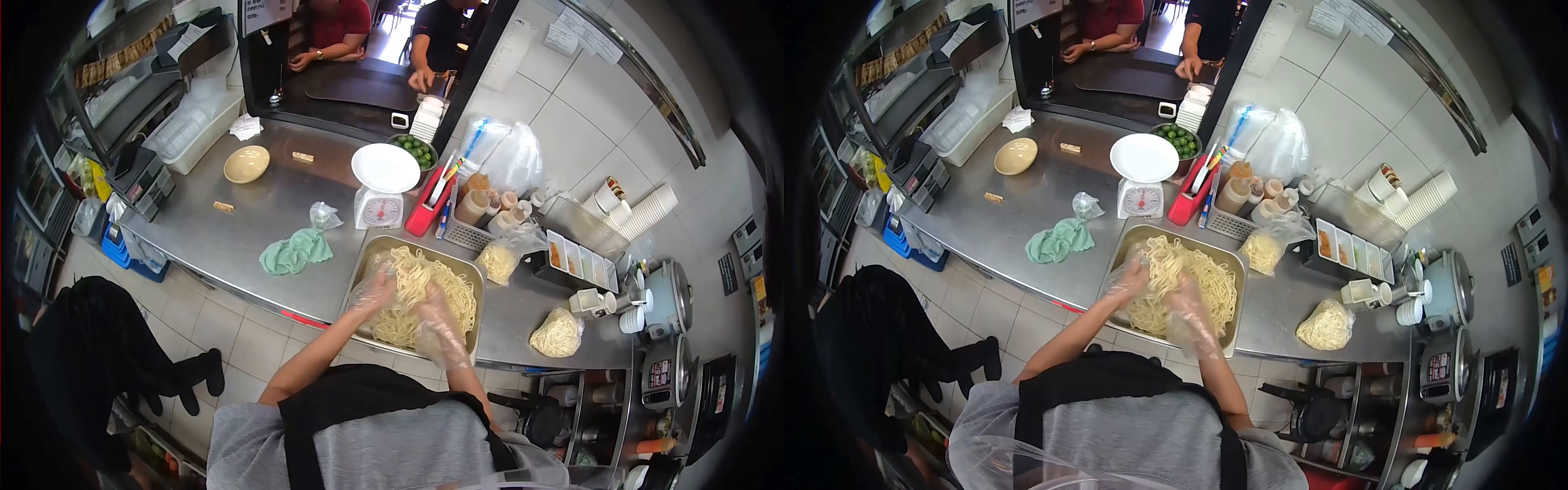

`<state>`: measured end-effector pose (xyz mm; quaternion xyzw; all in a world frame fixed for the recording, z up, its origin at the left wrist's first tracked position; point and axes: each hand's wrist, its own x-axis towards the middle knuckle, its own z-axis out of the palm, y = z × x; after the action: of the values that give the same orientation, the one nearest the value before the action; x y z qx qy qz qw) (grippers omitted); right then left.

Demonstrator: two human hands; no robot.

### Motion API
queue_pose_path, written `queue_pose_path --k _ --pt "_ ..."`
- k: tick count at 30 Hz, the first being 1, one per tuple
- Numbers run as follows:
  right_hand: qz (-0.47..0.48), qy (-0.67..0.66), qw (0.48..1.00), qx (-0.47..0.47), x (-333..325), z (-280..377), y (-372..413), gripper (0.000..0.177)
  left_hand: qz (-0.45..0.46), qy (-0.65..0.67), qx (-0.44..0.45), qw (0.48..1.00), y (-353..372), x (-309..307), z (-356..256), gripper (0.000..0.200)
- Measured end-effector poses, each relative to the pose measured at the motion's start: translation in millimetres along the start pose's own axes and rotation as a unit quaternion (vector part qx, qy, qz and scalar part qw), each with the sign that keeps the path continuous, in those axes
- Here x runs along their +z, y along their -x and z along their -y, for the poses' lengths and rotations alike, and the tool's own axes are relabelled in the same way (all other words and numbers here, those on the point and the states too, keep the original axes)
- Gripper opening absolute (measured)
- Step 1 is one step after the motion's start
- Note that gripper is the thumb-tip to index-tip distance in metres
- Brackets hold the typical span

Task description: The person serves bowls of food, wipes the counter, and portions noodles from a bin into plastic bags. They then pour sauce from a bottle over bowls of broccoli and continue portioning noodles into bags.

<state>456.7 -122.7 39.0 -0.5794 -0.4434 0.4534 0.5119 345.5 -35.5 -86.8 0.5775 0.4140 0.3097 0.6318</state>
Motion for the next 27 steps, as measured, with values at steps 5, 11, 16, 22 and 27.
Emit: queue_pose_path --k 5,11,16,22,27 --pt "0.021 -0.015 0.999 -0.024 -11.8 -22.7 -13.1 0.038 0.125 0.074 0.076 0.987 20.0 -17.8 -32.0 0.058" --pt "0.000 0.410 0.909 -0.076 -34.8 -14.8 -29.6 0.039 0.074 0.014 0.068 0.995 22.4 -38.3 -47.2 0.054" --pt "0.011 0.381 0.912 -0.153 -48.1 -5.0 -26.3 0.037 0.003 -0.053 0.104 0.993 18.8 -44.7 -33.2 0.044" --pt "0.096 0.282 0.946 -0.128 -39.7 -7.4 -21.2 0.051 0.029 0.234 -0.063 0.970 39.0 -21.7 -45.0 0.034" --pt "0.092 0.187 0.978 -0.030 -13.8 -15.9 -13.2 0.066 0.065 0.155 -0.067 0.984 35.6 -23.5 -42.3 0.035"
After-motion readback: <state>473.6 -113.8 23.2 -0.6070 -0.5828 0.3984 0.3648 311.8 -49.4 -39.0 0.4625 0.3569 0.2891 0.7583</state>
